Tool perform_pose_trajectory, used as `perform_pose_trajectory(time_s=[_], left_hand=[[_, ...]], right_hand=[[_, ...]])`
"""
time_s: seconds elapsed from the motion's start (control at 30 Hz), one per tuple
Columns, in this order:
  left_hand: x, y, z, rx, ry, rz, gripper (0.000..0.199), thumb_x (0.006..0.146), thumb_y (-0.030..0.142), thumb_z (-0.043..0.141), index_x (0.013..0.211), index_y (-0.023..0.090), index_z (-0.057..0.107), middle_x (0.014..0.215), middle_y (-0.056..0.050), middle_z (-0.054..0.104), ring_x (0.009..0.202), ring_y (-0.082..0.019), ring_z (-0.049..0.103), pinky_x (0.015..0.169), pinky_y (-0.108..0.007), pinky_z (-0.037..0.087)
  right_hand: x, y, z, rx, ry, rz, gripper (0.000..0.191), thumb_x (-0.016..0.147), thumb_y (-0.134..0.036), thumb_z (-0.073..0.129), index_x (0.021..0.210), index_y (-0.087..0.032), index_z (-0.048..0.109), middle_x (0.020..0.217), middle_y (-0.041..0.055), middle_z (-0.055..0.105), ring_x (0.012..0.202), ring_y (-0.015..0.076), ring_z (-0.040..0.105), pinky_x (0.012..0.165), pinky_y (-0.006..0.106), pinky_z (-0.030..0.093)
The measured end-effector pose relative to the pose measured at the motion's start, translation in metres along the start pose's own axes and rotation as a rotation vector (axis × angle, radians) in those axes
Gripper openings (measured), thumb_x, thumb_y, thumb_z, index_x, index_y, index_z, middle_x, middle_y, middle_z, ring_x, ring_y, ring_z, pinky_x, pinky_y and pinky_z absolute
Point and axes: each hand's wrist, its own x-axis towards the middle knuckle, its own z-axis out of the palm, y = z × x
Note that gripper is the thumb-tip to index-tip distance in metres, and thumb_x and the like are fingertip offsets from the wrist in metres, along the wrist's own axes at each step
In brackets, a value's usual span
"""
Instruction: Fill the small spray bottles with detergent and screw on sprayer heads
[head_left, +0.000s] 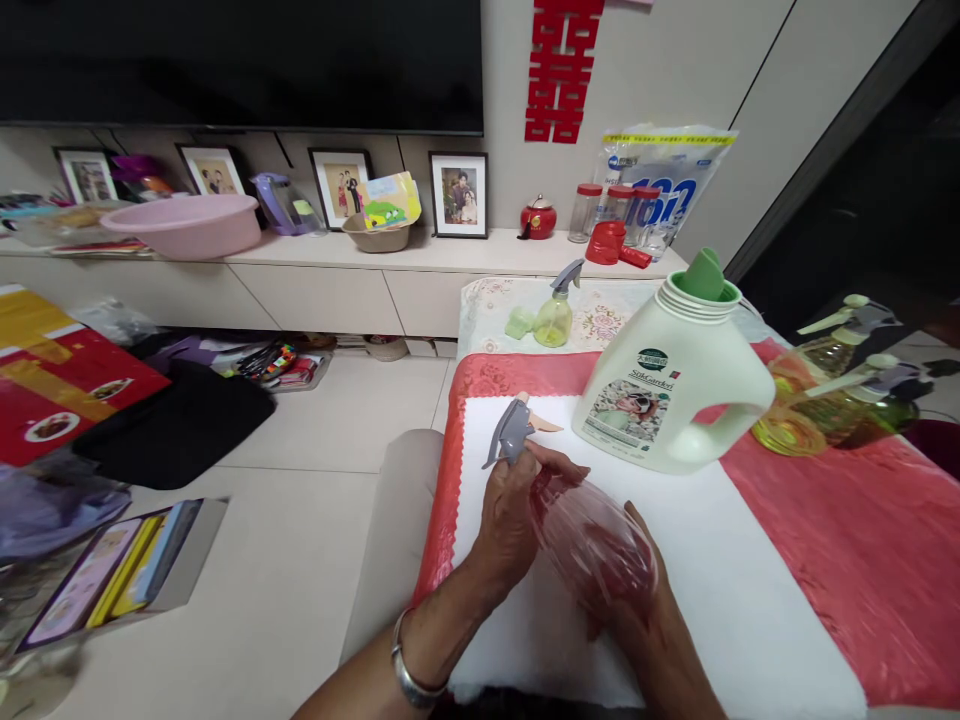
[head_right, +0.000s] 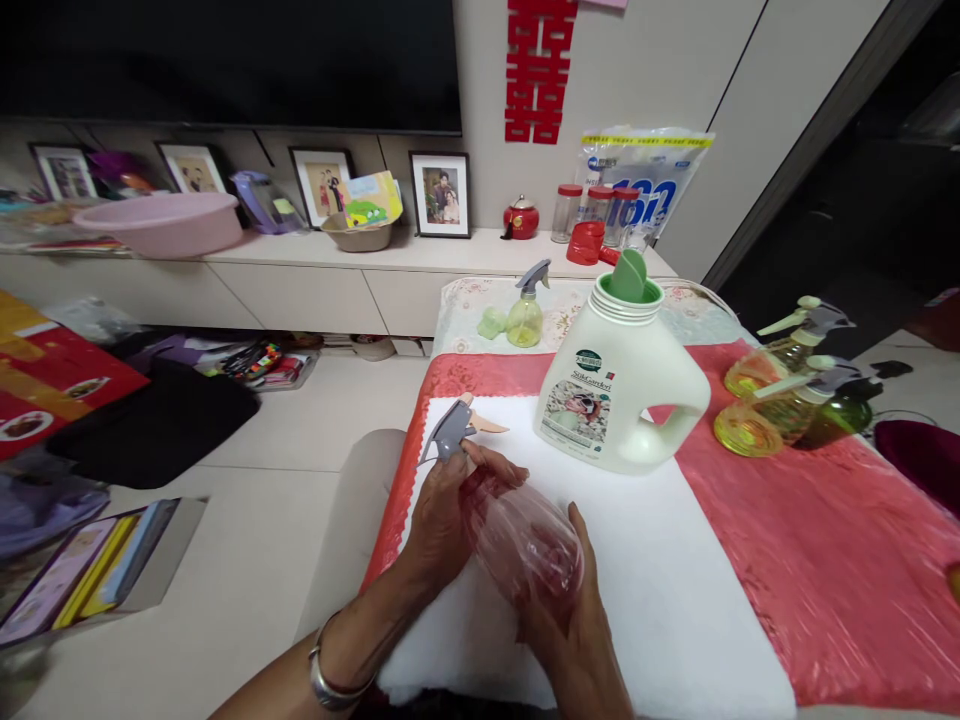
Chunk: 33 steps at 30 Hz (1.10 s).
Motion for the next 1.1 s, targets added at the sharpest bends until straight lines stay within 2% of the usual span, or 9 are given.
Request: perform_pose_trajectory(time_s=[0.1, 0.2, 0.33, 0.43, 0.53, 0.77, 0.93, 1.0, 1.1], left_hand=[[0.001, 0.005, 0.001, -0.007, -0.027, -0.013, 0.037, 0.093, 0.051, 0.057, 0.080, 0.020, 0.073, 0.082, -0.006, 0.075, 0.085, -0.024, 0.068, 0.094, -0.042, 0.052], [0.001, 0.009, 0.004, -0.025, -0.115, -0.071, 0.039, 0.089, 0.054, 0.060, 0.078, 0.020, 0.073, 0.081, -0.008, 0.076, 0.086, -0.027, 0.070, 0.094, -0.044, 0.052], [0.003, 0.012, 0.006, 0.017, -0.140, -0.095, 0.042, 0.085, 0.057, 0.062, 0.074, 0.018, 0.072, 0.076, -0.009, 0.074, 0.082, -0.027, 0.070, 0.093, -0.044, 0.053], [0.006, 0.011, 0.005, -0.029, -0.047, -0.062, 0.037, 0.086, 0.054, 0.064, 0.074, 0.019, 0.068, 0.071, -0.005, 0.071, 0.076, -0.024, 0.069, 0.088, -0.043, 0.055], [0.007, 0.012, 0.006, -0.063, -0.003, -0.060, 0.034, 0.088, 0.051, 0.062, 0.075, 0.020, 0.066, 0.070, -0.004, 0.071, 0.074, -0.024, 0.069, 0.087, -0.043, 0.055], [0.007, 0.015, 0.007, -0.164, -0.094, -0.122, 0.031, 0.086, 0.051, 0.065, 0.077, 0.021, 0.061, 0.071, -0.005, 0.073, 0.074, -0.025, 0.072, 0.087, -0.047, 0.056], [0.008, 0.007, 0.002, -0.067, 0.066, -0.046, 0.028, 0.092, 0.046, 0.057, 0.080, 0.021, 0.055, 0.070, -0.002, 0.071, 0.071, -0.022, 0.071, 0.077, -0.038, 0.056], [0.007, 0.005, 0.001, -0.006, 0.118, -0.020, 0.029, 0.092, 0.046, 0.057, 0.079, 0.020, 0.056, 0.072, -0.002, 0.071, 0.072, -0.021, 0.071, 0.078, -0.036, 0.055], [0.006, 0.004, 0.004, 0.018, 0.101, -0.035, 0.028, 0.091, 0.046, 0.058, 0.082, 0.020, 0.058, 0.074, -0.002, 0.072, 0.075, -0.021, 0.071, 0.080, -0.035, 0.054]], right_hand=[[0.000, -0.007, -0.007, 0.001, -0.035, 0.004, 0.101, 0.065, -0.059, 0.090, 0.144, -0.016, 0.043, 0.130, 0.0123, 0.054, 0.103, 0.0198, 0.060, 0.080, 0.022, 0.055], [-0.002, -0.010, -0.011, 0.217, -0.125, 0.350, 0.092, 0.076, -0.082, 0.070, 0.132, -0.011, 0.054, 0.101, 0.0137, 0.063, 0.064, 0.0120, 0.055, 0.050, 0.017, 0.041], [-0.004, -0.008, -0.009, 0.446, -0.166, 0.681, 0.094, 0.079, -0.095, 0.051, 0.103, -0.006, 0.066, 0.072, 0.0081, 0.055, 0.047, 0.0044, 0.041, 0.043, 0.011, 0.029], [-0.005, -0.009, -0.004, 0.404, -0.231, 0.523, 0.102, 0.062, -0.092, 0.072, 0.121, -0.009, 0.062, 0.077, 0.0059, 0.058, 0.047, 0.0044, 0.041, 0.043, 0.014, 0.037], [-0.009, -0.013, -0.001, 0.284, -0.226, 0.297, 0.119, 0.056, -0.069, 0.092, 0.151, -0.024, 0.035, 0.103, 0.0096, 0.063, 0.054, 0.0089, 0.051, 0.043, 0.017, 0.042], [-0.013, 0.005, -0.011, 0.647, -0.082, 0.582, 0.096, 0.065, -0.085, 0.077, 0.125, -0.012, 0.060, 0.116, 0.0143, 0.061, 0.087, 0.0148, 0.064, 0.077, 0.021, 0.055], [-0.009, 0.006, -0.005, 0.116, -0.143, 0.300, 0.118, 0.078, -0.088, 0.061, 0.158, -0.012, 0.017, 0.072, 0.0060, 0.060, 0.059, 0.0192, 0.059, 0.057, 0.026, 0.049], [-0.012, 0.003, 0.001, -0.139, -0.057, 0.120, 0.116, 0.081, -0.066, 0.070, 0.161, -0.016, 0.003, 0.074, 0.0025, 0.061, 0.066, 0.0198, 0.062, 0.066, 0.028, 0.051], [-0.016, 0.005, 0.005, -0.472, 0.045, -0.016, 0.112, 0.073, -0.052, 0.073, 0.161, -0.021, 0.012, 0.089, 0.0025, 0.065, 0.074, 0.0209, 0.064, 0.072, 0.031, 0.052]])
